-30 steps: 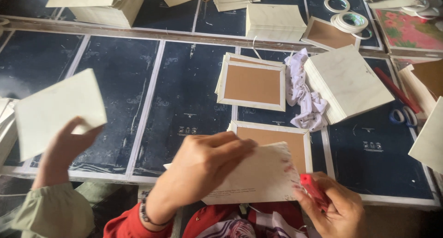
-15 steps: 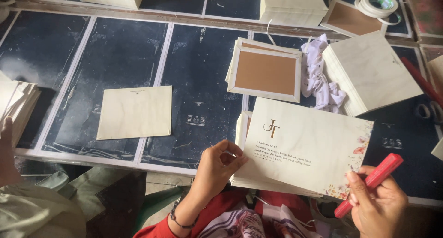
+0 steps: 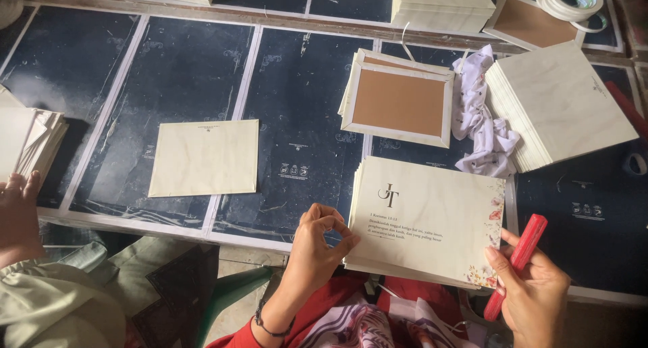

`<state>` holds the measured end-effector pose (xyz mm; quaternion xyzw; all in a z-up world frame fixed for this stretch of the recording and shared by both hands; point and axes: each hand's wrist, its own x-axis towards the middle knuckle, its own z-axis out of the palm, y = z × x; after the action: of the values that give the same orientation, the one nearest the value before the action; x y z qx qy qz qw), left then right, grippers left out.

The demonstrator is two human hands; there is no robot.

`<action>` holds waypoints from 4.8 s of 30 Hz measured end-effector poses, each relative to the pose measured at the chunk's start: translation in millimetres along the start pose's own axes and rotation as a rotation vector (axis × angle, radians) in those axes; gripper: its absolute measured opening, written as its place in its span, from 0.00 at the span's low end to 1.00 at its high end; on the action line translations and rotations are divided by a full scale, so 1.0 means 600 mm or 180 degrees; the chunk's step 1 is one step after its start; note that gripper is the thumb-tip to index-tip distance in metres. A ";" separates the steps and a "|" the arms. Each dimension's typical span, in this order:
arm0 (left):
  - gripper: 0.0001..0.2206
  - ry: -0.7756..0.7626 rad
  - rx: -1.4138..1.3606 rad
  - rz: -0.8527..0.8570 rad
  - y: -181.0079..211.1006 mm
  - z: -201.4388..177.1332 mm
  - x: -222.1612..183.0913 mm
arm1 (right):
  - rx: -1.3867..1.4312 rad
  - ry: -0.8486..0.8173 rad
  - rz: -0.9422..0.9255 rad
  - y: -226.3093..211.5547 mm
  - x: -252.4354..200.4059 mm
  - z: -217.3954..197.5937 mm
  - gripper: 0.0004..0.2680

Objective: Assembling wedding invitations by aligning and pressing printed cards onto cardstock backing.

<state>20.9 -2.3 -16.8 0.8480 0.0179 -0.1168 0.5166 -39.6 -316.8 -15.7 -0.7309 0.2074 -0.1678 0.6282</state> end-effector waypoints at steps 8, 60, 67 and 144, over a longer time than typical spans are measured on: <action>0.05 0.0094 0.0054 0.0091 -0.008 0.007 0.002 | 0.0045 -0.0037 -0.0052 0.015 0.008 0.002 0.17; 0.18 0.0231 0.0996 0.0265 -0.122 0.040 0.038 | -0.2519 -0.1117 -0.0895 -0.035 0.037 -0.004 0.20; 0.30 -0.0054 0.1235 0.1309 -0.058 0.020 0.050 | -0.3005 -0.1425 -0.0196 -0.044 0.049 -0.026 0.25; 0.28 -0.0019 -0.0490 0.1930 -0.033 -0.043 0.005 | -0.2548 -0.0089 -0.0584 0.120 0.016 -0.052 0.15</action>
<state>25.3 29.6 -23.6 0.7728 -0.2285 0.0418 0.5906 -53.7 -357.1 -82.2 -0.9353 0.1816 -0.1192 0.2794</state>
